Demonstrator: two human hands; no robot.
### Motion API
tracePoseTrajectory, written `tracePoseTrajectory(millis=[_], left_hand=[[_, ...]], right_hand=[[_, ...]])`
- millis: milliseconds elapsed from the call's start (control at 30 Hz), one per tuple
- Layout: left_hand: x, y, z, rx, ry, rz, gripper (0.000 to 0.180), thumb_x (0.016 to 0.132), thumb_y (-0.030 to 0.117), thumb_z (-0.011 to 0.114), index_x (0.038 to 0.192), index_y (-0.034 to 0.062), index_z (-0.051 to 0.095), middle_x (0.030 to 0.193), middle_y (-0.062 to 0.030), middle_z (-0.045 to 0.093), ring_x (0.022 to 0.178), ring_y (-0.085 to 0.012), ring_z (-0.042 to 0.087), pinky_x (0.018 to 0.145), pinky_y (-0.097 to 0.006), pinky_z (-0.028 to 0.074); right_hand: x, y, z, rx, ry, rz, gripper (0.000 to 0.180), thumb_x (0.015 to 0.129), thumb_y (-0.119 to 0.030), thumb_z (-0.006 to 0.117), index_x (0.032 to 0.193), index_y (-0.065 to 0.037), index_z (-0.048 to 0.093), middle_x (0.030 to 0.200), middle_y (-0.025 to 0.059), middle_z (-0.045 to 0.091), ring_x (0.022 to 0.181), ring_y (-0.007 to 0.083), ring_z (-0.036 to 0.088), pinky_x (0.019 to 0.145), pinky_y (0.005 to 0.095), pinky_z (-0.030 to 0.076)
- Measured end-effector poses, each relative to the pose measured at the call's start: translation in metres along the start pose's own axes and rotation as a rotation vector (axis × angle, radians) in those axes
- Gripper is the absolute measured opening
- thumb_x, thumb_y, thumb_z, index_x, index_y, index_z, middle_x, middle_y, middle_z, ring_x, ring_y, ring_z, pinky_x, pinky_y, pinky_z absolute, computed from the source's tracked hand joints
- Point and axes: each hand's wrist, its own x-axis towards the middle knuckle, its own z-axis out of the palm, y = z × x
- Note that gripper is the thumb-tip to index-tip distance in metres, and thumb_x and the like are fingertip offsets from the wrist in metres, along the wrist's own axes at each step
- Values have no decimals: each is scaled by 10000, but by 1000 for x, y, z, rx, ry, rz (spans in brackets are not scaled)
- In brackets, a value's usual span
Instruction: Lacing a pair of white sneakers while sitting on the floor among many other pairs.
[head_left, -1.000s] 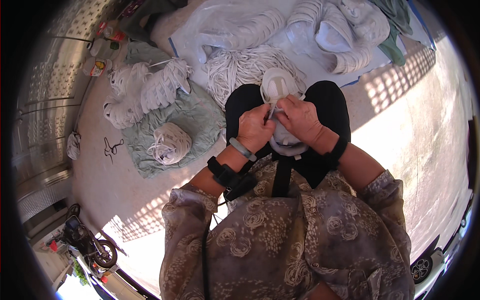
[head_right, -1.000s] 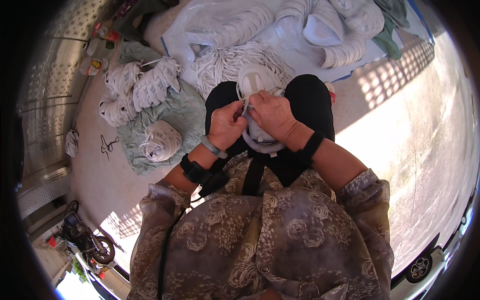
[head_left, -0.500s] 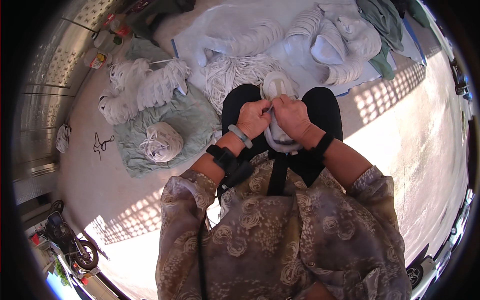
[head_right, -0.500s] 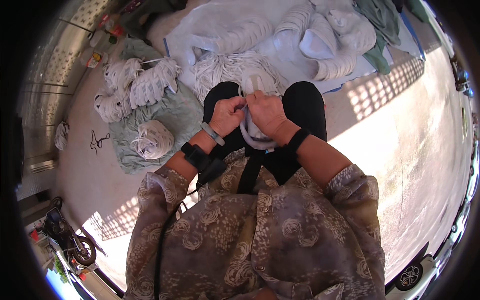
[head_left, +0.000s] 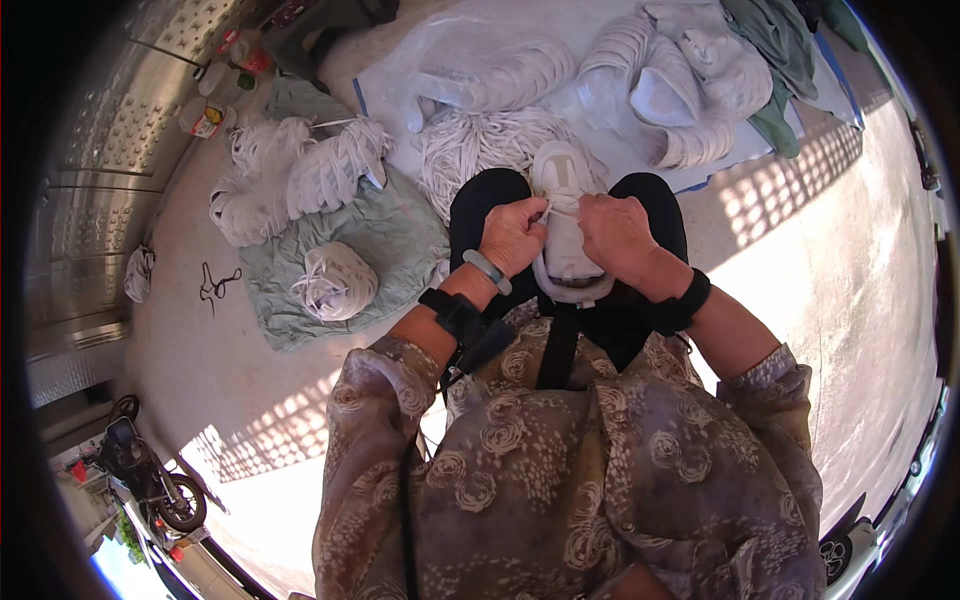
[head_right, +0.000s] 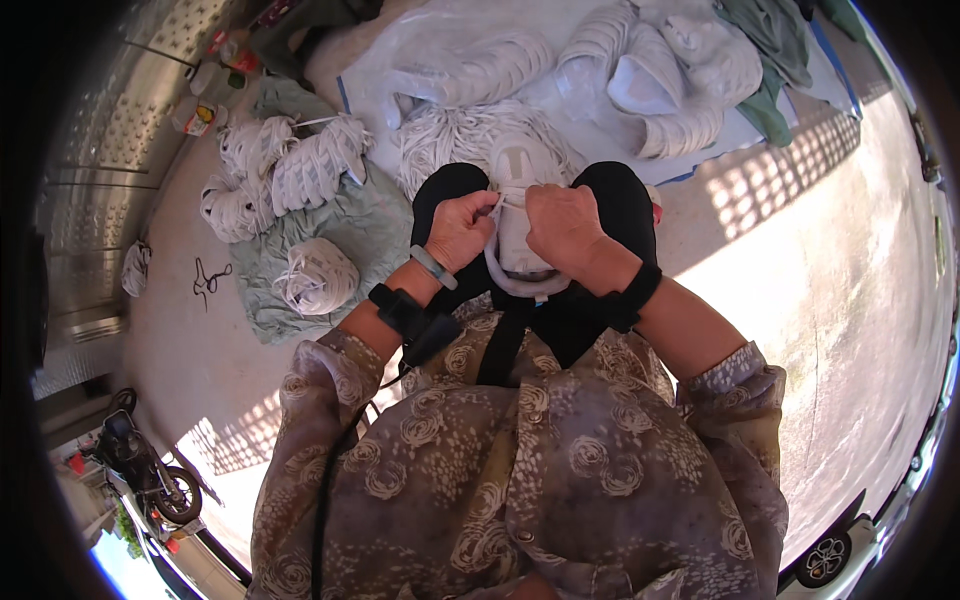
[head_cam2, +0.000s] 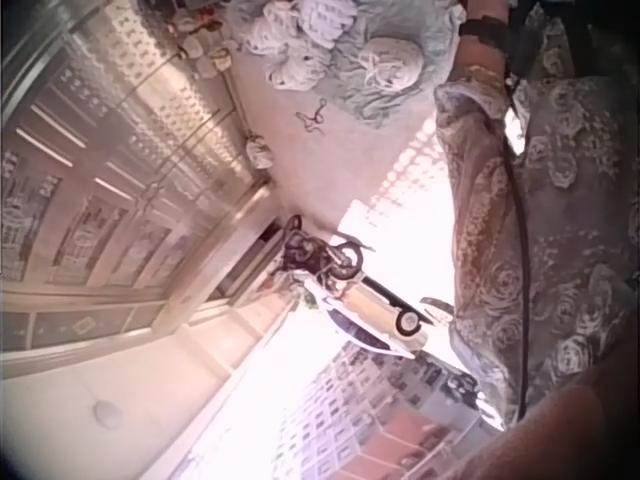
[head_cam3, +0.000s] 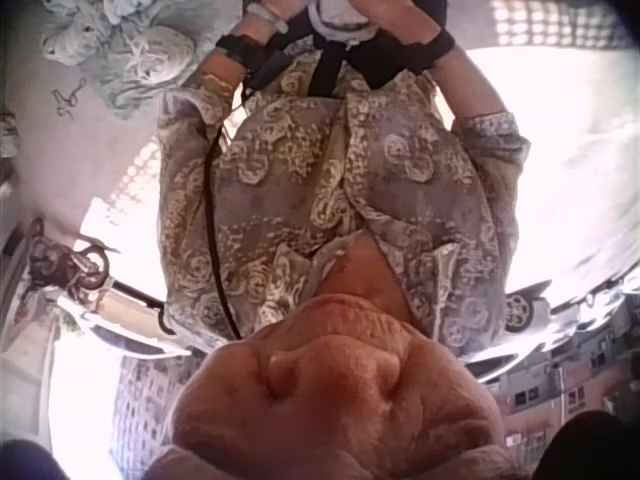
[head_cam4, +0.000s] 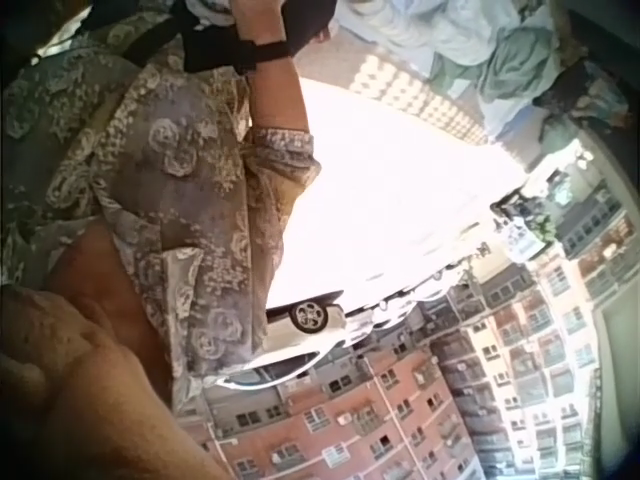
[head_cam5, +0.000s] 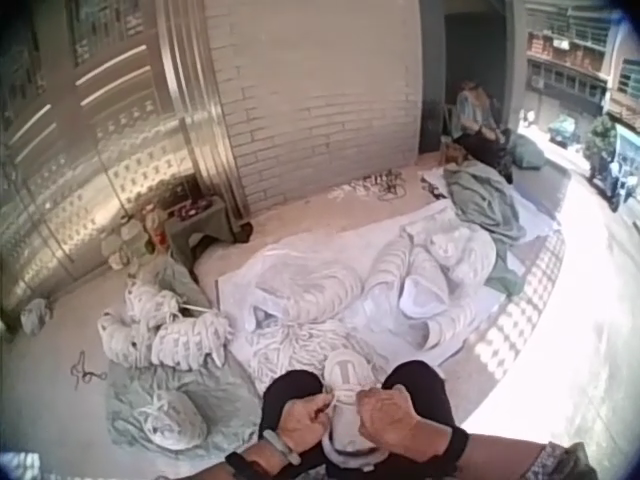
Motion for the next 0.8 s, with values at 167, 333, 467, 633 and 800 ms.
tracePoseTrajectory(millis=[167,333,467,633,800], left_hand=[[-9,2,3,94,108,135,246,683,40,524,923,9,571,745,-129,589,646,-238,579,614,-328,465],[-5,2,7,49,104,94,257,667,84,530,911,11,559,748,-145,570,686,-312,574,644,-384,463],[-6,11,9,128,113,67,257,676,119,565,915,25,563,751,-132,567,684,-302,570,628,-378,459],[0,31,10,182,149,69,231,695,152,593,900,46,580,733,-113,553,684,-303,560,617,-375,453],[22,41,23,319,203,364,77,717,117,590,772,65,601,720,-84,573,629,-279,569,553,-368,447]], right_hand=[[-133,146,6,121,2,298,112,794,-124,530,763,-23,492,700,194,579,726,393,559,659,451,444],[-298,278,4,-454,-300,1020,144,770,-176,568,844,-52,571,841,143,620,834,304,596,718,387,477],[-281,259,25,-148,-473,943,162,717,-184,646,796,-68,566,810,145,613,804,309,590,698,416,464],[-121,141,19,369,157,280,244,710,-137,627,908,-72,499,818,105,549,724,270,570,652,361,457],[-25,41,-11,441,210,22,435,668,-221,599,1028,-9,480,905,150,518,868,316,538,735,395,441]])
